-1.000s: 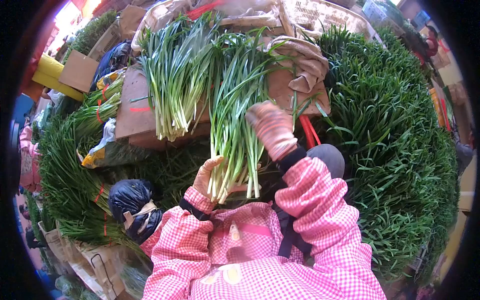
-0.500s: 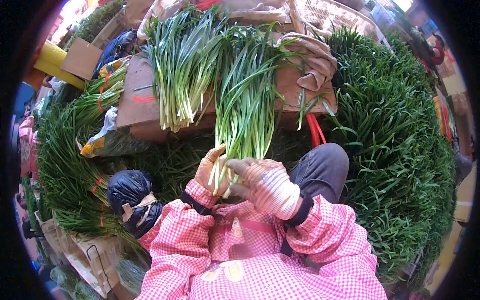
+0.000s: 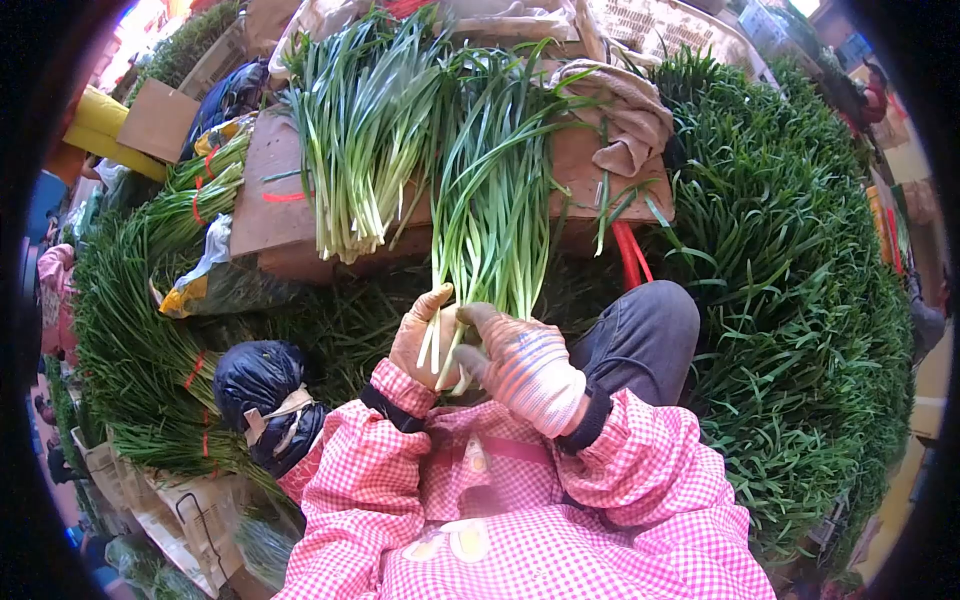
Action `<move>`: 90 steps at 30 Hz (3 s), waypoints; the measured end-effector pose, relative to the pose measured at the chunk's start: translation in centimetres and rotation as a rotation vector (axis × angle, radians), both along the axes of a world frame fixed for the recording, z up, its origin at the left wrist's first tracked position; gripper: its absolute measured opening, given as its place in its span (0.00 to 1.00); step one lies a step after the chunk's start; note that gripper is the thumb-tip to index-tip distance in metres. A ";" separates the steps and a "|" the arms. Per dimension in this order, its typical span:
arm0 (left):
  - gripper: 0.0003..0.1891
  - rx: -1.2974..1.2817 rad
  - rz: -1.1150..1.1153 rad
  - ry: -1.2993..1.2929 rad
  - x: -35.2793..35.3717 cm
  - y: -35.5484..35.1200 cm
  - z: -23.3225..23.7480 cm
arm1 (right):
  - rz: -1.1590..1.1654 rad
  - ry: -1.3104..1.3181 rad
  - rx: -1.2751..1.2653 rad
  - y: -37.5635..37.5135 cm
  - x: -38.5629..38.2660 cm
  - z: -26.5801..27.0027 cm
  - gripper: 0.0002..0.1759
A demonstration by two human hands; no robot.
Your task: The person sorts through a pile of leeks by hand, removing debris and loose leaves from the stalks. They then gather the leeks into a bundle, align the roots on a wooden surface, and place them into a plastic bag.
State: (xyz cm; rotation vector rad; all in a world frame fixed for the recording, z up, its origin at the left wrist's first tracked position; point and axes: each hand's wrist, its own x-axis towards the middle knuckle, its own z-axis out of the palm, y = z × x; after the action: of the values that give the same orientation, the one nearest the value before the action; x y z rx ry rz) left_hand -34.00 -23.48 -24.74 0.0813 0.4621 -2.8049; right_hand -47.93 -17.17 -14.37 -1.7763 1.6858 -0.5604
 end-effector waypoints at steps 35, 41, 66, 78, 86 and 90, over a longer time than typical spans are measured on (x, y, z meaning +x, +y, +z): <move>0.25 -0.357 0.047 -0.584 -2.2 1.8 1.6 | -0.247 0.049 -0.254 -7.6 -5.6 -5.6 0.12; 0.29 -0.237 0.062 -0.385 -1.6 1.4 1.3 | -0.156 -0.244 -0.262 -5.2 -5.9 -4.1 0.13; 0.29 -0.102 -0.008 -0.212 -1.3 1.1 0.4 | -0.329 -0.749 0.274 -3.5 -7.4 -1.2 0.12; 0.24 -0.433 0.103 -0.542 -2.4 1.7 4.1 | -0.426 -0.444 0.218 -2.5 -6.1 -3.7 0.09; 0.26 -0.213 0.145 -0.361 -2.2 1.6 2.9 | -0.542 -0.837 0.392 -3.0 -6.5 -4.4 0.07; 0.23 -0.196 0.096 -0.338 -2.3 1.4 2.8 | -0.530 -0.790 0.386 -2.8 -6.0 -5.5 0.08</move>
State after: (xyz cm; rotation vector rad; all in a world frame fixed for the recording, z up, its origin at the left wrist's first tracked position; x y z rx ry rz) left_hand -36.33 -22.03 -21.98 0.4682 0.1080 -2.6521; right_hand -53.95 -20.01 -19.89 -0.6695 1.5148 -0.9337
